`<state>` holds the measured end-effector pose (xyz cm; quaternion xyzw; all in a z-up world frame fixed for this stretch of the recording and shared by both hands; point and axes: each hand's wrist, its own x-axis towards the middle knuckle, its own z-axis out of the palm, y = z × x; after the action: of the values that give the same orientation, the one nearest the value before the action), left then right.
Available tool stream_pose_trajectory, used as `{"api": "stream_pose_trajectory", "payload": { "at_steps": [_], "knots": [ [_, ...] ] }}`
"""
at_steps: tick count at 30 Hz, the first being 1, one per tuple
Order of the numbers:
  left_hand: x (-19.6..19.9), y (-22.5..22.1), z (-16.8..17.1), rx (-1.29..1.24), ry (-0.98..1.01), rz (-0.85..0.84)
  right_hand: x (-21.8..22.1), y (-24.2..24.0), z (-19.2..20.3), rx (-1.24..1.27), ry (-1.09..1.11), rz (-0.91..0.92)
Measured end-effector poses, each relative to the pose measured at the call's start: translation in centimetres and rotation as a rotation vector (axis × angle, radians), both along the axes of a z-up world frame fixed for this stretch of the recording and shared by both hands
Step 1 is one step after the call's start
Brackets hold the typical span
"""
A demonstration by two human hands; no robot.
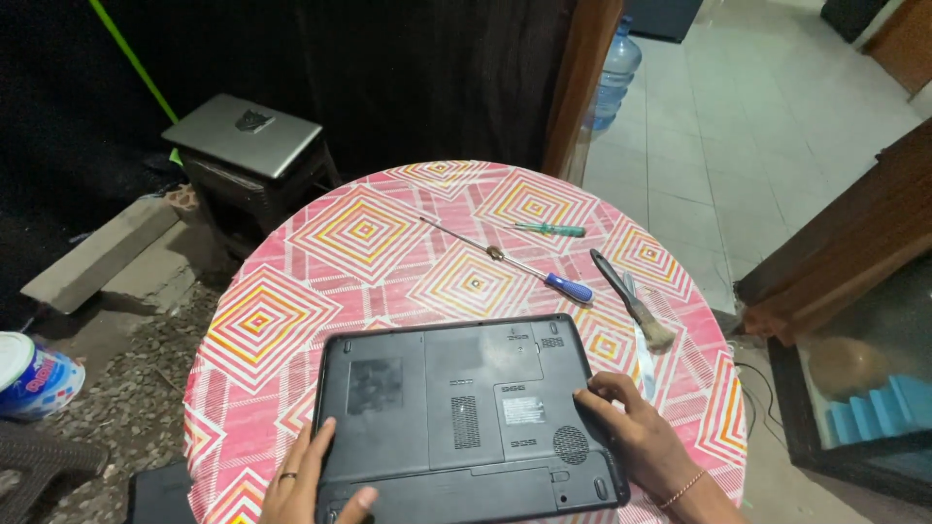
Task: Disassembling a laptop by removing screws from the back panel and extracting the battery.
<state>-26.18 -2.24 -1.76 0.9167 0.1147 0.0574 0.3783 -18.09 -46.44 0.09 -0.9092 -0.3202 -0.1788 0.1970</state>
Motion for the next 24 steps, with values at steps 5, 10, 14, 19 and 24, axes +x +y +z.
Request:
{"api": "stream_pose_trajectory", "payload": {
  "at_steps": [5,10,14,19,24],
  "knots": [
    [-0.8,-2.8,0.1,0.119,-0.165,0.059,0.5,0.2,0.7,-0.014,0.061,-0.01],
    [-1.1,-3.5,1.7,0.019,-0.027,0.144,0.9,0.1,1.1,-0.006,0.253,-0.061],
    [-1.5,-4.2,-0.2,0.008,-0.231,0.195,0.8,1.1,2.5,0.026,0.299,-0.013],
    [-1.7,-6.6,-1.0,-0.002,-0.287,0.294,1.4,-0.2,2.0,0.042,0.167,0.103],
    [-1.2,-4.5,-7.0,0.84,-0.739,0.143,2.0,-0.8,2.6,0.088,0.104,-0.067]
  ]
}}
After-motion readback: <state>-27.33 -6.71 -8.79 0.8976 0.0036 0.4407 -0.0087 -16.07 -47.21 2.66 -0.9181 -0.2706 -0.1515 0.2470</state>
